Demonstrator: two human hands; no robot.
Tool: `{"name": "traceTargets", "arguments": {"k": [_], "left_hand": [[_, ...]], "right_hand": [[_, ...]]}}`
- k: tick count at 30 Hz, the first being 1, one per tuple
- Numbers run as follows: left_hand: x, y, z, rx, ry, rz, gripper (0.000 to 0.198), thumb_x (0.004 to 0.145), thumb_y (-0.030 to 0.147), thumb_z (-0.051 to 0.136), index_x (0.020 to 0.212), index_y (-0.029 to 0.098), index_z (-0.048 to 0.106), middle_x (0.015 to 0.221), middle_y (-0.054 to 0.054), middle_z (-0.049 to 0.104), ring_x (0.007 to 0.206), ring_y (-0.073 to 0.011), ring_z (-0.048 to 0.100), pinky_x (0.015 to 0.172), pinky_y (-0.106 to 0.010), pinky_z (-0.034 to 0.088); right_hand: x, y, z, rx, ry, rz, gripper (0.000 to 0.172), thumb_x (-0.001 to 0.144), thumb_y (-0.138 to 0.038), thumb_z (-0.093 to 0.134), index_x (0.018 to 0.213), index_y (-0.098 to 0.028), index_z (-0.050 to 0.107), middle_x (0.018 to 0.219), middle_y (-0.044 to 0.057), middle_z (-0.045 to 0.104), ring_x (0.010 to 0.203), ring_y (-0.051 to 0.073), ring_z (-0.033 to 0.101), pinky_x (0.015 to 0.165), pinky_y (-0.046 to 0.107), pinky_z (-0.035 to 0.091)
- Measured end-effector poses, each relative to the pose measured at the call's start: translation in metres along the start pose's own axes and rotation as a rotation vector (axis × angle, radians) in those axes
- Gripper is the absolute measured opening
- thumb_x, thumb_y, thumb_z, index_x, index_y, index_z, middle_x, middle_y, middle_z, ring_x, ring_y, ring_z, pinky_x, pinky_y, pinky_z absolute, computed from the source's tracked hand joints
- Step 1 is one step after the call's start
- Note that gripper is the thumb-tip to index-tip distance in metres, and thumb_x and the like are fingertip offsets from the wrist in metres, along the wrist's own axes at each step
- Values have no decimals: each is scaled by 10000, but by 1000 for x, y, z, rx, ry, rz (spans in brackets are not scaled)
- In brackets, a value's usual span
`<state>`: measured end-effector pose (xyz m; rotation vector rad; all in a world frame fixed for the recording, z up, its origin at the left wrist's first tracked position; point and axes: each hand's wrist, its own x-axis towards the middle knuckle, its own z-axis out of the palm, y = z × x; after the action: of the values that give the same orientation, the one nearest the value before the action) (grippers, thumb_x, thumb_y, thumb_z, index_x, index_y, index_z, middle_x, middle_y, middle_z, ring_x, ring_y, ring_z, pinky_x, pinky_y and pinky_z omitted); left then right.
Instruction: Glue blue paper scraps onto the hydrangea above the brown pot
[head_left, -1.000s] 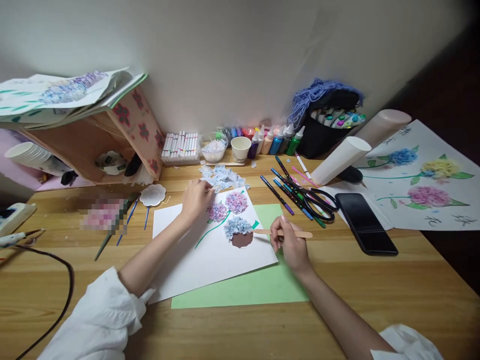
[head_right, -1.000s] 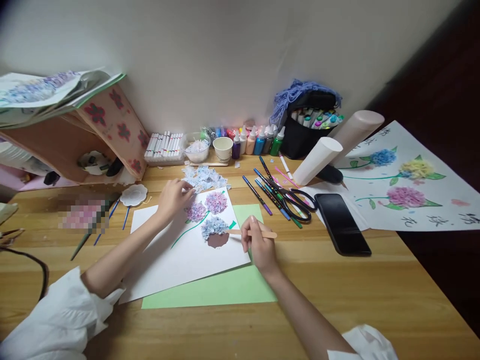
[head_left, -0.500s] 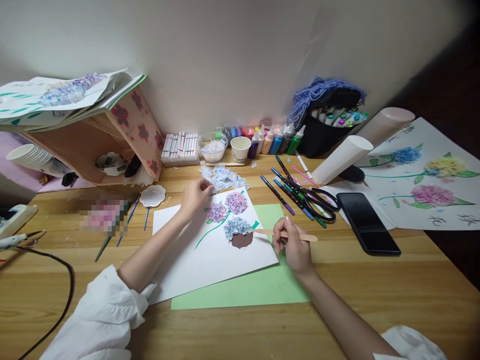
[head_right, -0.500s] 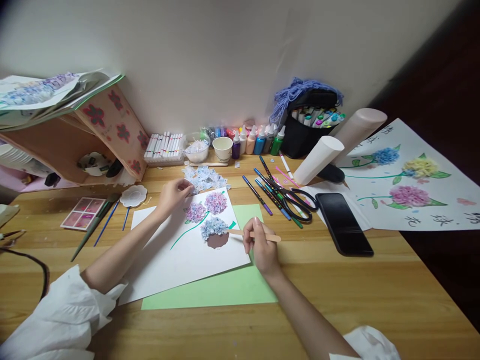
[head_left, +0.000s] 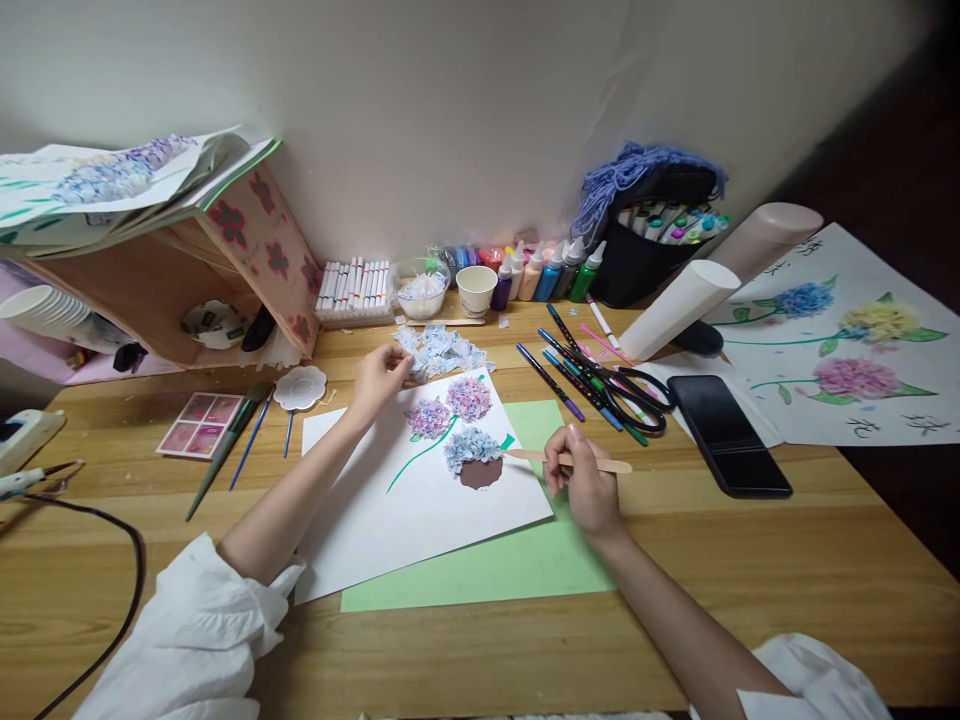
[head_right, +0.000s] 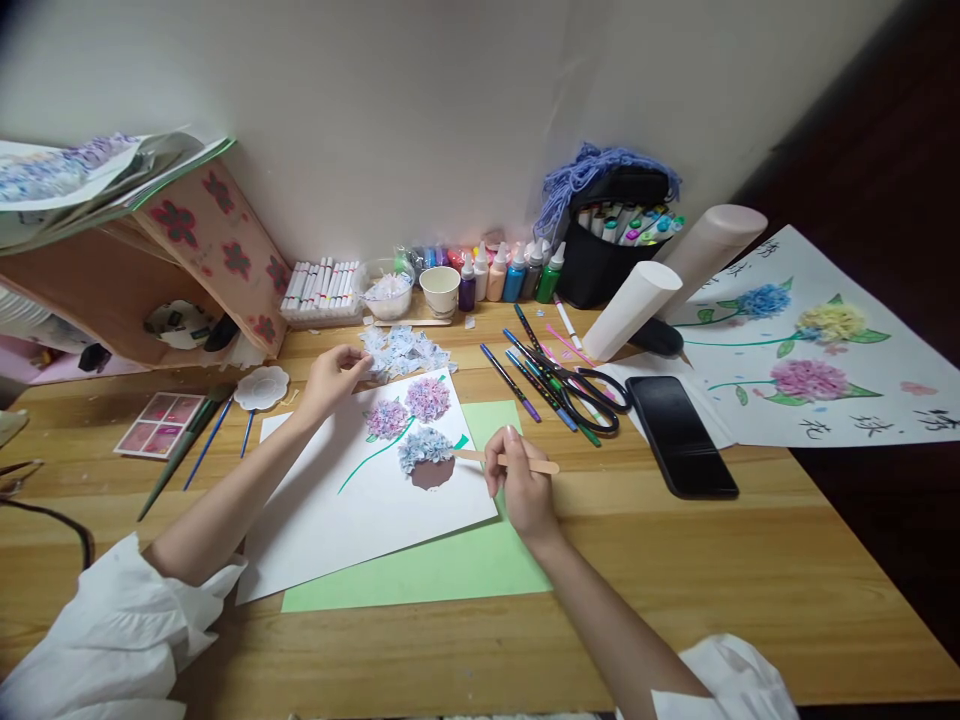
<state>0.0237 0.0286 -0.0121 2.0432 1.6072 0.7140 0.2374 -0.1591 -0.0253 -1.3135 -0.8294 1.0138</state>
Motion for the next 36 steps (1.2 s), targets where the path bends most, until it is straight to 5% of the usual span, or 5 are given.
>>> {"name": "traceTargets", "arguments": {"k": [8,14,24,30,36], "left_hand": [[0,3,6,199,50,121,162,828,277,534,897,192,652,976,-89,642,940,-251,565,834,-358,406],[9,17,23,338,-122,363,140,820,311,592,858,208,679,928,-80,622,939,-259,532,810,-362,394],[18,19,37,313,-133,425,143,827,286,585,780,194,685,861,-74,643,898,-240,543,798,-354,391],[-3,26,20,-111,-65,265,180,831,350,594,787,189,660,794,-29,682,737,-163,609,700,-271,452],[-21,35,18,-476,-175,123,267,779,425,645,766,158,653,735,-51,698,668,-181,680,623,-262,510]], "right_hand": [[1,1,0,0,5,8,513,892,-569,399,553,-193,480,401,-38,440,340,80,402,375,217,293],[1,4,-1,-7,1,5,509,903,-556,385,561,-192,484,397,-39,441,341,80,398,380,220,286],[2,3,-2,4,8,2,514,895,-569,394,559,-190,486,395,-35,451,341,79,398,379,216,282],[2,3,-2,0,50,-51,462,920,-517,403,607,-197,518,447,-23,505,403,100,450,423,226,343],[4,1,3,-61,-9,-144,331,933,-441,435,769,-208,604,842,60,670,791,163,618,614,255,483]]}}
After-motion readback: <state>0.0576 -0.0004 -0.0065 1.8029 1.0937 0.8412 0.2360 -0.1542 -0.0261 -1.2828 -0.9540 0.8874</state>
